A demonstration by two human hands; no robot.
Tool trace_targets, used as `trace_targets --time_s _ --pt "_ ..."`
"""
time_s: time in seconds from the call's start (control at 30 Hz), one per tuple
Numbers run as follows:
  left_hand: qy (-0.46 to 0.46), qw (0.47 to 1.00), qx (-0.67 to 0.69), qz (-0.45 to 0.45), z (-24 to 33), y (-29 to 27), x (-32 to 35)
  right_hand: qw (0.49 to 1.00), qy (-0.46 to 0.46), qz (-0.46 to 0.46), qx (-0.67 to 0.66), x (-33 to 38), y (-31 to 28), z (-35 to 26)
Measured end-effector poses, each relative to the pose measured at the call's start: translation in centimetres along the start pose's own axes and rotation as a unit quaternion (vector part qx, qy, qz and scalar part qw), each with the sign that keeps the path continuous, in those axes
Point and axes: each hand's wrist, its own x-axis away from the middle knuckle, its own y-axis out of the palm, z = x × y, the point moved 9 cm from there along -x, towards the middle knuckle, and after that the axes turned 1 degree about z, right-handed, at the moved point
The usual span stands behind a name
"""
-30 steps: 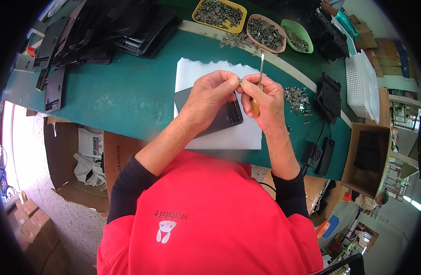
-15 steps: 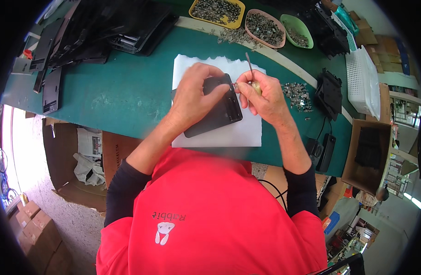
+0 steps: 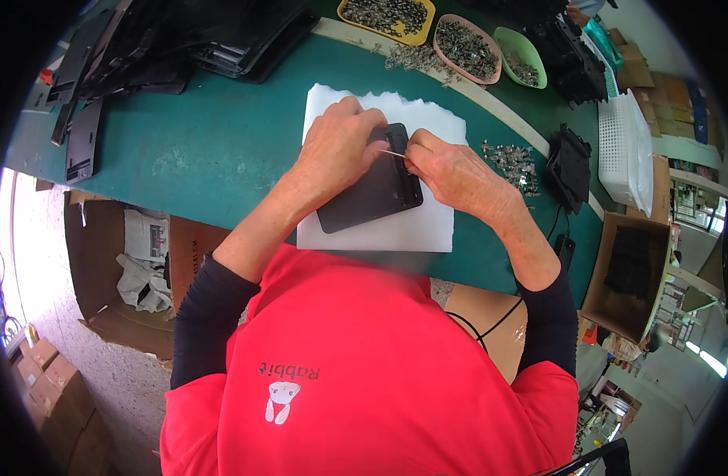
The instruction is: The person uses a screwdriver to fasten screws into a black rectangular electronic device placed on a white foam sheet. They repeatedly pick up screws from a nearby tray, insert them into the device, and tighten them. The person handles multiple similar devices, moving them aside after assembly.
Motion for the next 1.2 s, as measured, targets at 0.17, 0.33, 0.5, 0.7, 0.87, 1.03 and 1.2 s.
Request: trace_targets --time_s 0.17,0.33,0.5,0.7,0.87,1.03,1.2 --pt "0.003 1.000 0.003 -0.004 -0.5 0.3 -0.2 0.996 -0.035 -0.005 0.083 0.0 0.1 -1.4" --pt "0.019 0.997 0.071 -0.029 -1.4 0.4 -0.3 0.990 -0.041 -0.025 0.135 -0.7 0.2 -2.7" --pt "-0.044 0.969 0.213 -0.115 -3.9 -0.1 -0.5 0.986 -0.066 -0.052 0.144 -0.9 0.5 -3.0" --pt "-0.009 0.980 0.170 -0.108 -3.4 0.0 -0.4 0.995 -0.072 -0.037 0.058 -1.2 0.3 -1.5" --pt "-0.013 0.980 0.163 -0.116 -3.3 0.1 -0.4 0.995 -0.091 -0.041 0.000 -2.6 -0.3 -0.3" --pt "-0.028 0.982 0.148 -0.116 -3.2 0.2 -0.4 0.967 0.148 -0.118 -0.168 -2.4 -0.1 2.4" --pt "0.007 0.997 0.058 -0.045 -1.5 0.2 -0.5 0.952 0.222 -0.024 -0.207 0.5 0.0 4.4"
